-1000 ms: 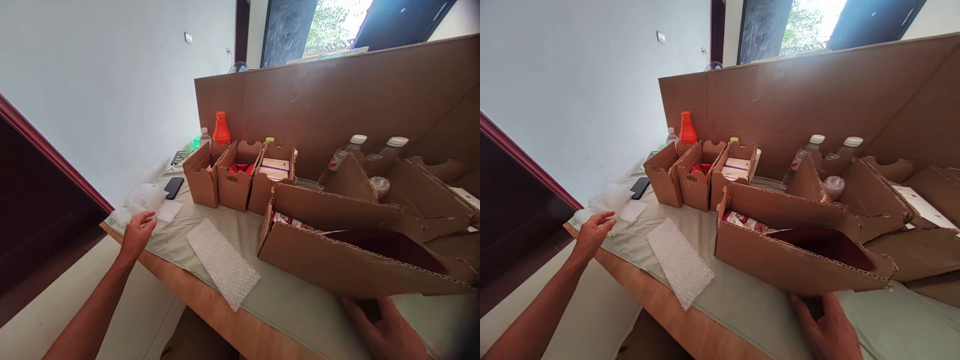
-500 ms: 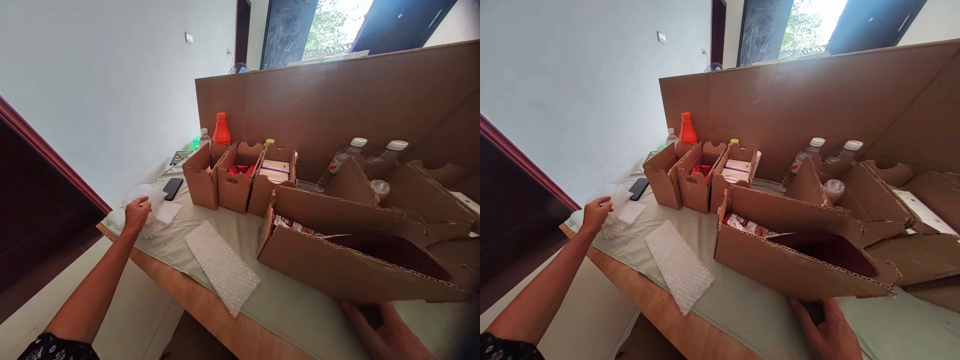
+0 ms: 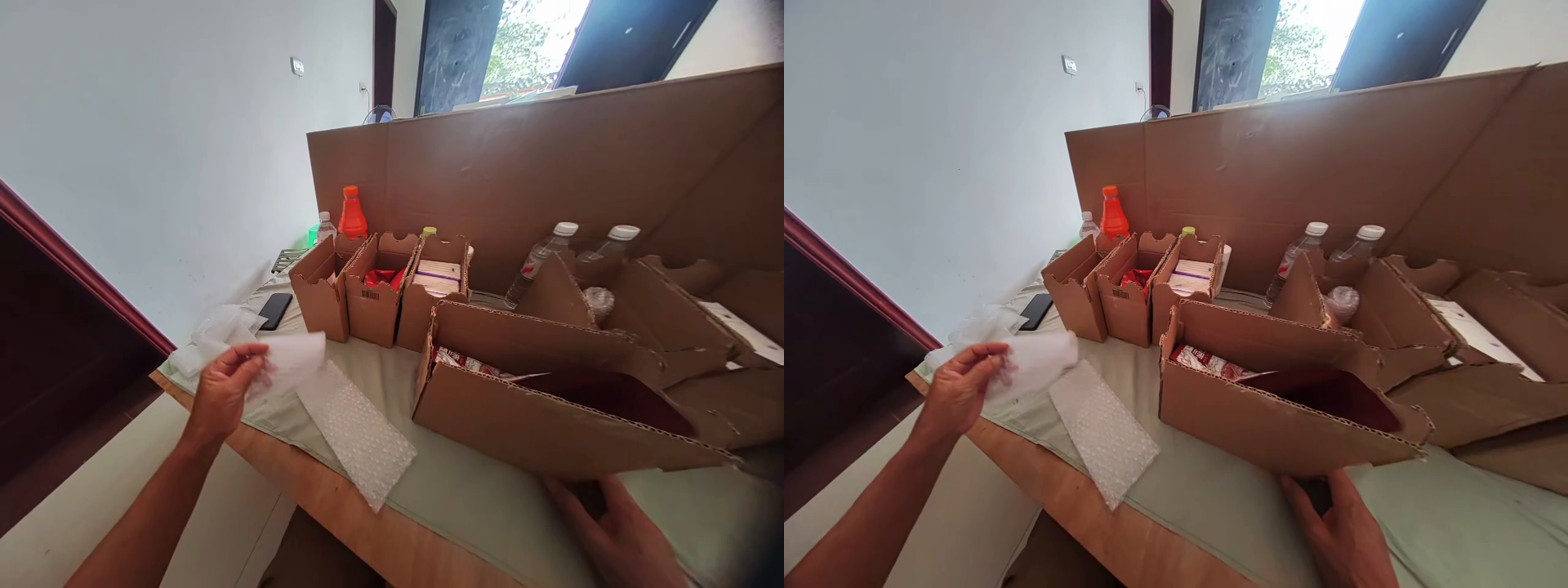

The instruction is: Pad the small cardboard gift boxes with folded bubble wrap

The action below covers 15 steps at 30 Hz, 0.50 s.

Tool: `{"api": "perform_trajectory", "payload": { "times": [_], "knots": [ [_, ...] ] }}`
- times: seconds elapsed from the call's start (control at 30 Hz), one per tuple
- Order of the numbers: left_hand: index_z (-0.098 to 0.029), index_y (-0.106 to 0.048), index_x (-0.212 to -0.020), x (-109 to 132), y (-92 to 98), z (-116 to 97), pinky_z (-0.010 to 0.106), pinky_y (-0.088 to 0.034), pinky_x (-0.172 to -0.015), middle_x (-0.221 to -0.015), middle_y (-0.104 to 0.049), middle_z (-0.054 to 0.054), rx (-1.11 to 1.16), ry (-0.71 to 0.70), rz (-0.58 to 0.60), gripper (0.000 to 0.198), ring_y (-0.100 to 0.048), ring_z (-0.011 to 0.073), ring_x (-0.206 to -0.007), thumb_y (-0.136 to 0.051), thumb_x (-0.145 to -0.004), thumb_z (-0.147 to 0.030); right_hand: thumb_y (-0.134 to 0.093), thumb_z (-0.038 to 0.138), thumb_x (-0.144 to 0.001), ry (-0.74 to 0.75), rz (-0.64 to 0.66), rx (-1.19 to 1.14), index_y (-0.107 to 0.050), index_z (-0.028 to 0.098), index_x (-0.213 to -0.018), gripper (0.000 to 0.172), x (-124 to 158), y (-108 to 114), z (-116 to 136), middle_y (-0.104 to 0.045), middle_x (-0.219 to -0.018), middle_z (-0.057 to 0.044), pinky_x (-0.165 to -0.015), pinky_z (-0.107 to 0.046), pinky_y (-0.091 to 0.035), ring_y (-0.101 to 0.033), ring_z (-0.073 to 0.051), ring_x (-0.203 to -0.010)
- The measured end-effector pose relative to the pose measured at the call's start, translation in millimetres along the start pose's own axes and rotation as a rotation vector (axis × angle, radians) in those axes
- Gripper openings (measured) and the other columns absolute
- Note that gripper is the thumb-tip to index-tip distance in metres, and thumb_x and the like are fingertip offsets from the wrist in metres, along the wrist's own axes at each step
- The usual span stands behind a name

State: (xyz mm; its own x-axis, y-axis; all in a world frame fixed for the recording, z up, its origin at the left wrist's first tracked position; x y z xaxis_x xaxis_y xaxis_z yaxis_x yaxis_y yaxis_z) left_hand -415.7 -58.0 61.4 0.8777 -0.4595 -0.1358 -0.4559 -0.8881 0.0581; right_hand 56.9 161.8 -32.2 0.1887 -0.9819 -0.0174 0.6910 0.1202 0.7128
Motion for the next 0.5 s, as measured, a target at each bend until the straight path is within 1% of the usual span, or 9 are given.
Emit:
{"api": "perform_trajectory", "payload": {
  "times": [0.1,0.17,0.2,0.27,0.3,0.37,0.43,0.5],
  "knots": [
    [-0.016,-0.072,-0.083,36,-19.7,27,0.024,-0.046,-0.054,-0.069,-0.067,0.0,0.067,0.193,0.112,0.042,-0.057,0.0125,-0.058,-0.082,-0.052,-0.042,-0.054,0.056,-0.082,0.027,-0.059,0.001,-0.058,0.027,-0.093,0.032,5,4,2,-0.069,-0.07,-0.004,-0.061,-0.042,-0.048,-0.056,-0.026,-0.052],
    [-0.015,-0.073,-0.083,61,-27.2,45,0.024,-0.045,-0.052,-0.068,-0.066,0.0,0.093,0.319,0.18,0.045,-0.057,0.0125,-0.056,-0.086,-0.049,-0.042,-0.053,0.056,-0.08,0.028,-0.065,0.01,-0.059,0.026,-0.096,0.033,4,7,0,-0.069,-0.071,-0.004,-0.062,-0.041,-0.048,-0.055,-0.024,-0.051],
    [-0.015,-0.073,-0.084,71,-28.8,52,0.024,-0.044,-0.051,-0.067,-0.066,0.0,0.1,0.376,0.212,0.048,-0.057,0.0126,-0.056,-0.087,-0.048,-0.042,-0.055,0.055,-0.078,0.028,-0.053,0.012,-0.06,0.026,-0.096,0.035,2,9,-3,-0.071,-0.074,-0.005,-0.063,-0.042,-0.049,-0.057,-0.025,-0.053],
    [-0.015,-0.074,-0.091,89,-28.4,63,0.024,-0.043,-0.05,-0.067,-0.066,0.0,0.106,0.474,0.266,0.055,-0.055,0.0128,-0.054,-0.089,-0.047,-0.044,-0.059,0.056,-0.072,0.023,-0.029,-0.012,-0.061,0.025,-0.098,0.04,-1,13,-9,-0.075,-0.087,-0.009,-0.068,-0.044,-0.052,-0.066,-0.03,-0.067],
    [-0.015,-0.074,-0.095,96,-26.9,66,0.024,-0.042,-0.049,-0.066,-0.066,0.0,0.106,0.51,0.286,0.058,-0.055,0.0127,-0.053,-0.09,-0.048,-0.045,-0.061,0.056,-0.07,0.014,-0.037,-0.043,-0.062,0.025,-0.1,0.044,-2,17,-12,-0.076,-0.094,-0.011,-0.07,-0.044,-0.053,-0.069,-0.032,-0.076],
    [-0.015,-0.074,-0.101,103,-23.6,69,0.022,-0.04,-0.049,-0.064,-0.065,-0.001,0.109,0.556,0.317,0.062,-0.052,0.0117,-0.052,-0.091,-0.05,-0.046,-0.063,0.057,-0.068,-0.015,-0.083,-0.103,-0.064,0.025,-0.105,0.049,1,26,-17,-0.076,-0.103,-0.015,-0.073,-0.045,-0.055,-0.072,-0.035,-0.089],
    [-0.015,-0.074,-0.102,106,-22.0,68,0.02,-0.038,-0.05,-0.062,-0.064,-0.003,0.127,0.567,0.343,0.062,-0.05,0.0101,-0.054,-0.092,-0.051,-0.046,-0.061,0.058,-0.072,-0.041,-0.17,-0.102,-0.068,0.027,-0.112,0.051,12,37,-17,-0.076,-0.108,-0.016,-0.073,-0.046,-0.055,-0.072,-0.035,-0.091],
    [-0.016,-0.075,-0.101,105,-22.7,65,0.019,-0.038,-0.052,-0.062,-0.063,-0.004,0.163,0.563,0.359,0.058,-0.049,0.0086,-0.055,-0.093,-0.053,-0.043,-0.058,0.058,-0.081,-0.021,-0.264,-0.037,-0.07,0.027,-0.118,0.051,30,44,-10,-0.076,-0.112,-0.015,-0.075,-0.048,-0.055,-0.072,-0.036,-0.093]
  ]
}}
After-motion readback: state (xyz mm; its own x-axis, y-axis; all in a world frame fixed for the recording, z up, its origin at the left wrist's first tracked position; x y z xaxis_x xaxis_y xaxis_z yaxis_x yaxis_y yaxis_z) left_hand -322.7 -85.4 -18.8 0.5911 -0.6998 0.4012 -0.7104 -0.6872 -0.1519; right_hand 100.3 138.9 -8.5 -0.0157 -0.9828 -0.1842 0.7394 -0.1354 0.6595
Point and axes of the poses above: each hand's wrist, its own x-axis away from the middle knuckle, its own y-axis out of the back of the hand, z = x × y, the point moved 5 cm from there along -x, towards the middle knuckle
